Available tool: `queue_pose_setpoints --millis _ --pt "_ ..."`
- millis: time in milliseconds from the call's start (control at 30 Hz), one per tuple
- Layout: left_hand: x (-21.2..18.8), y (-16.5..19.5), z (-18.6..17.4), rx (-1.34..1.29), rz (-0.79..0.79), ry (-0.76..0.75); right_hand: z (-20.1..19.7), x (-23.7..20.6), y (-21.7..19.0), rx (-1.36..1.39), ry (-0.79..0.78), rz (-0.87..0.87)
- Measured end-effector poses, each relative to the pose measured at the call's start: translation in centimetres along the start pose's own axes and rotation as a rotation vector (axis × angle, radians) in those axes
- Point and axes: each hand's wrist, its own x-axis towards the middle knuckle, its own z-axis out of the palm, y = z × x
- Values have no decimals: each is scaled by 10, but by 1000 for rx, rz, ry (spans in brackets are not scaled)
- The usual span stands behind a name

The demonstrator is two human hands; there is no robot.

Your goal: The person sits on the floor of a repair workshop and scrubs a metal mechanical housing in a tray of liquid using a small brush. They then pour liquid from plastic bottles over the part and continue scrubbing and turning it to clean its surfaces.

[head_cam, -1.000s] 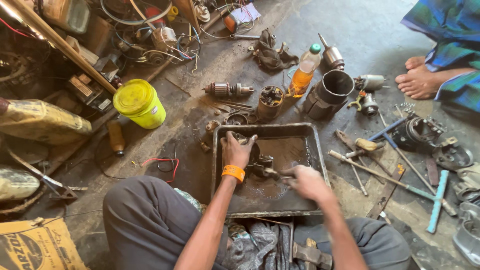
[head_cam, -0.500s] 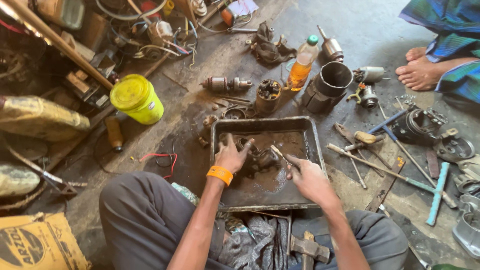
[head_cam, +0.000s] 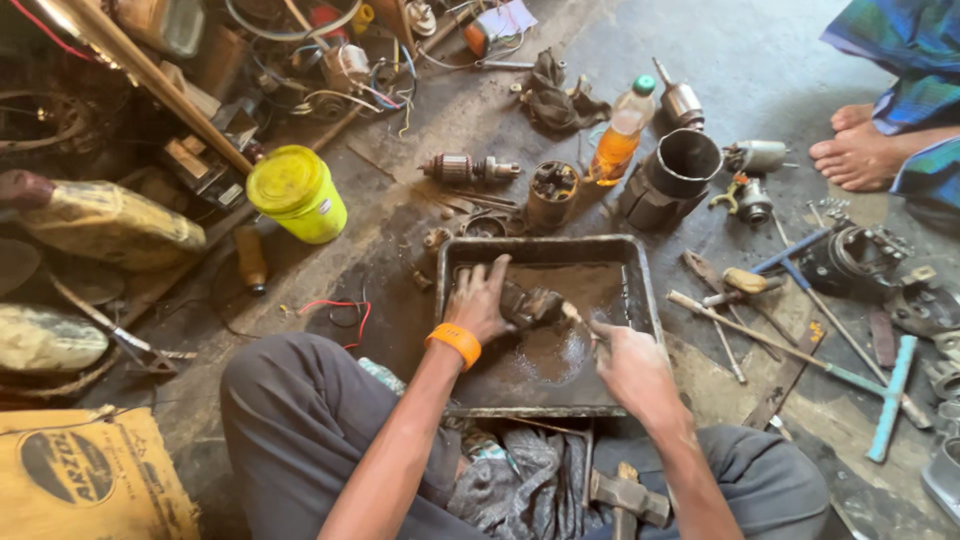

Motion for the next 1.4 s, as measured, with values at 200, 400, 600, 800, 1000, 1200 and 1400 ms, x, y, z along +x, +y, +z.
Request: queue_pose_setpoints --millis 200,400,600,800,1000,1200,1400 --pt "7 -8 11 -30 15 21 -3 10 -34 -87 -26 -86" --pt "6 15 10 -144 -84 61 25 13 -25 -275 61 -69" --pt "-2 39 6 8 -74 90 33 12 -16 -226 152 -133" --pt "-7 52 13 95 -19 269 33 11 -21 -299 72 -30" --pt "-5 47 3 -23 -135 125 31 10 -19 -157 240 -258" --pt "1 36 4 -63 -219 17 31 21 -22 34 -5 -34" --pt "6 23 11 -99 -234 -20 25 27 -27 148 97 -94"
